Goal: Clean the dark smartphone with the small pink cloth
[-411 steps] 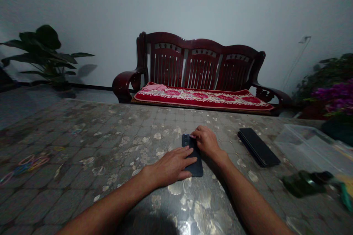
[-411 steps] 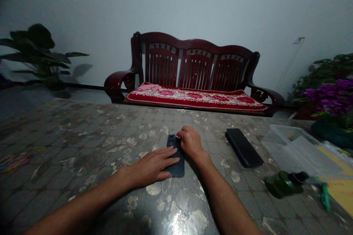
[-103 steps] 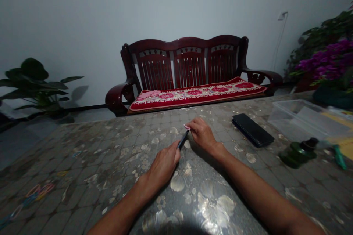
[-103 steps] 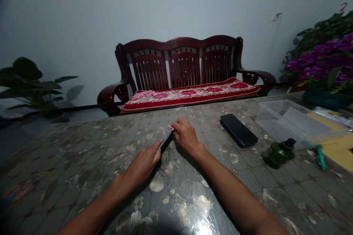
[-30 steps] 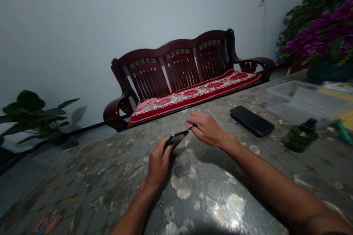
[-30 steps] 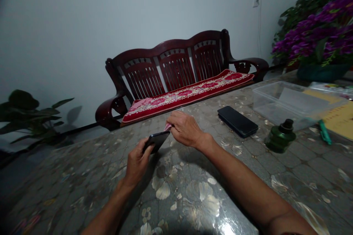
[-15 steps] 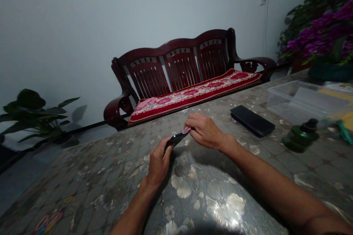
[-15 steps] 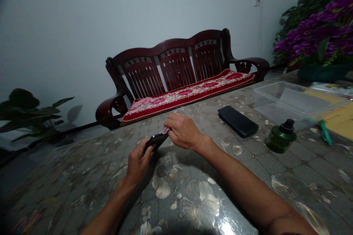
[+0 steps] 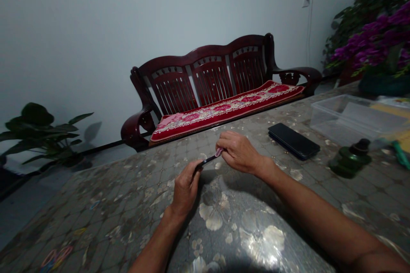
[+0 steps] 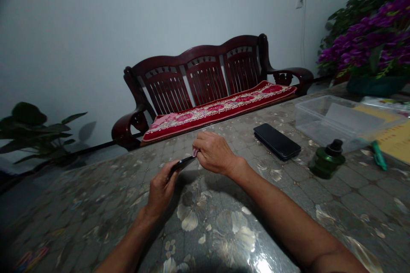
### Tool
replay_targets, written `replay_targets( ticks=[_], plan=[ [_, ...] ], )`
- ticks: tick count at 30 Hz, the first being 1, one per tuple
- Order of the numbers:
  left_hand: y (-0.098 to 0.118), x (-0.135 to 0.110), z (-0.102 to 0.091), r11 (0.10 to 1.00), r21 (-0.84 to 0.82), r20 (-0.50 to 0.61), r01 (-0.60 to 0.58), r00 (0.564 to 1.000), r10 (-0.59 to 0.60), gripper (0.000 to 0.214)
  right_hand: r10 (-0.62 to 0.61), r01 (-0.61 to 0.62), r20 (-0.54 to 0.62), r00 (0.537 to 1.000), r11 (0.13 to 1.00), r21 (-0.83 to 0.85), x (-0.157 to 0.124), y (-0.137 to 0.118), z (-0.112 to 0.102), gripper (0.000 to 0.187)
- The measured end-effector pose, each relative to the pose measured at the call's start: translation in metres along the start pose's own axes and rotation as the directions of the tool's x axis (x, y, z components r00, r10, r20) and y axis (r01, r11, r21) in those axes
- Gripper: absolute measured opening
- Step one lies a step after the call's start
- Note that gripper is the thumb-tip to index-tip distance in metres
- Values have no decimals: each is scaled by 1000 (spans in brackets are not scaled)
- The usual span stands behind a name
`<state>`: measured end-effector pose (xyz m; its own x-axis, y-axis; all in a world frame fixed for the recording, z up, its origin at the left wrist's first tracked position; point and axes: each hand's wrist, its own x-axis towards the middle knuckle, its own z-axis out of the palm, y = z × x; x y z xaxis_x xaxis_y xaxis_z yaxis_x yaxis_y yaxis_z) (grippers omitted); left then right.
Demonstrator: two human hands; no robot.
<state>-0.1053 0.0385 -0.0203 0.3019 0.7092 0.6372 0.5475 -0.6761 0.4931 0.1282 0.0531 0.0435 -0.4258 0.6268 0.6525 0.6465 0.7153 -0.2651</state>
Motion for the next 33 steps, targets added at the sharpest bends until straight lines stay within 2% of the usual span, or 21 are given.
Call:
replay_targets(
  ticks=[6,11,16,20,31,33],
  plan=[
    [-4,-3,2,1000,-17,-20,-21,1000,21,26,-55,55,-14,998,998,3,0,-6,2,17],
    [-7,-4,3,998,-1,-28,-64,998,64,27,-30,28,-45,999,999,-44,-1,-4,4,17],
    [-11,-5,3,994,4,-47,-109,993,110,29,-65,63,-49,997,997,-45,-2,-6,6,16],
    [-12,-5,3,990,42,-43,-134,990,136,29,-25,22,-53,998,998,-60,-2,-7,5,18],
    [-9,-3,1,973,106,-30,-204,978,208,33,-15,13,-72,997,1000,-25,-3,-10,7,17],
    [-8,-2,0,968,107,-35,-225,973,230,34,-48,48,-71,996,999,-8,-3,-13,7,17]
  ],
)
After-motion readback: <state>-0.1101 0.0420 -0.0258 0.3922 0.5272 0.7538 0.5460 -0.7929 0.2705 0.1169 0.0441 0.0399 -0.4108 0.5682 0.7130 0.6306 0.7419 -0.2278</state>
